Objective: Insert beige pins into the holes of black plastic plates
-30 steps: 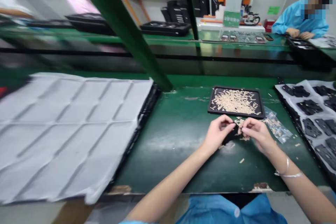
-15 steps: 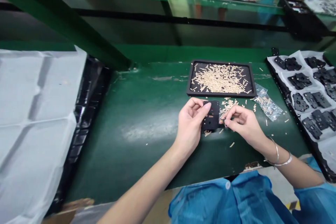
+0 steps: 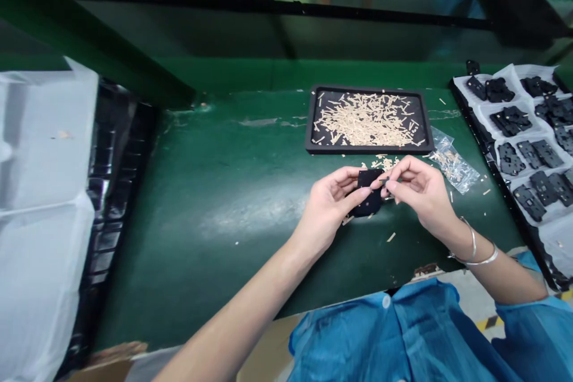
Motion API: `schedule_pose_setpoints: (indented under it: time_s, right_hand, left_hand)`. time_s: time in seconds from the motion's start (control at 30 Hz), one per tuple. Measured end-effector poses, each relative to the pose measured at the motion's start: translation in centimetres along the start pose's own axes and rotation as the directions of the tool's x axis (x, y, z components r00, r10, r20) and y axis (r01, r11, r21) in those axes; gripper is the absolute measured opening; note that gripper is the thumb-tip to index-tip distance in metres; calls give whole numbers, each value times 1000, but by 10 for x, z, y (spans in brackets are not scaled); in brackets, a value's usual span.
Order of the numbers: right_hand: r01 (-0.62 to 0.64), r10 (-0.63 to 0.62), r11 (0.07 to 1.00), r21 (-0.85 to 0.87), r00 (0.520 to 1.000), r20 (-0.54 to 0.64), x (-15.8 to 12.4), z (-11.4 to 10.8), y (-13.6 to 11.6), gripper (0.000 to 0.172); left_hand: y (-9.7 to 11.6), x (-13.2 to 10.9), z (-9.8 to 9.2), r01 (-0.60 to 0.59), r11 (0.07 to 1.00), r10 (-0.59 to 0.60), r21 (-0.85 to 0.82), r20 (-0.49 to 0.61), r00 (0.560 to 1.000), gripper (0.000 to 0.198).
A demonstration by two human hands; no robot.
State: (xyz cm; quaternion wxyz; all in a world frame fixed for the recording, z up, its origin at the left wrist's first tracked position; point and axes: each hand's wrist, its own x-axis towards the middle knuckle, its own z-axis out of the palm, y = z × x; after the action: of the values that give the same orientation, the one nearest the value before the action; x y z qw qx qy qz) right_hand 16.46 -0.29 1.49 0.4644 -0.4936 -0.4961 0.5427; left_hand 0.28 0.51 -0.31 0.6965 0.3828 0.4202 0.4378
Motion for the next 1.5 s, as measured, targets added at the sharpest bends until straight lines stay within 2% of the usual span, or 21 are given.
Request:
schedule_pose_setpoints:
  time_s: [0.13,0.23,0.37,0.5,0.77,0.9,1.23,1.5]
  right_hand:
    - [23,-23,1000,8,1000,-12,1,-2,2,15]
    - [59,-60,998,-33,998,-23,0,0,2,14]
    - [97,-106,978,-183,994,-37,-4,5,0,7]
    - [104,-109,961,-255,994,-5,-7,10,0,6]
    - [94,-89,954,-284,996,32,-8,10,-1,7]
    - [88,-81,954,-285,996,37,-7,11,-2,8]
    - [-75,85,986,-146,995,60,-2,9,-7,10]
    - [-88,96,989,-122,993,64,-2,9,-6,10]
  left_hand:
    - [-1,1,0,-32,997,31,74,16,999,19]
    - [-3,3,1,-104,993,108,50,-80,991,17]
    - [-1,3,1,-209,978,208,20,-224,952,20]
    - [3,0,3,-272,961,274,46,-272,922,19]
    - [-2,2,-2,-354,932,362,79,-223,905,17]
    - [-3,2,-3,-360,931,363,54,-215,907,15]
    - [-3,1,-4,-396,917,398,52,-208,893,12]
    - [-4,2,-3,-429,903,426,36,-210,880,13]
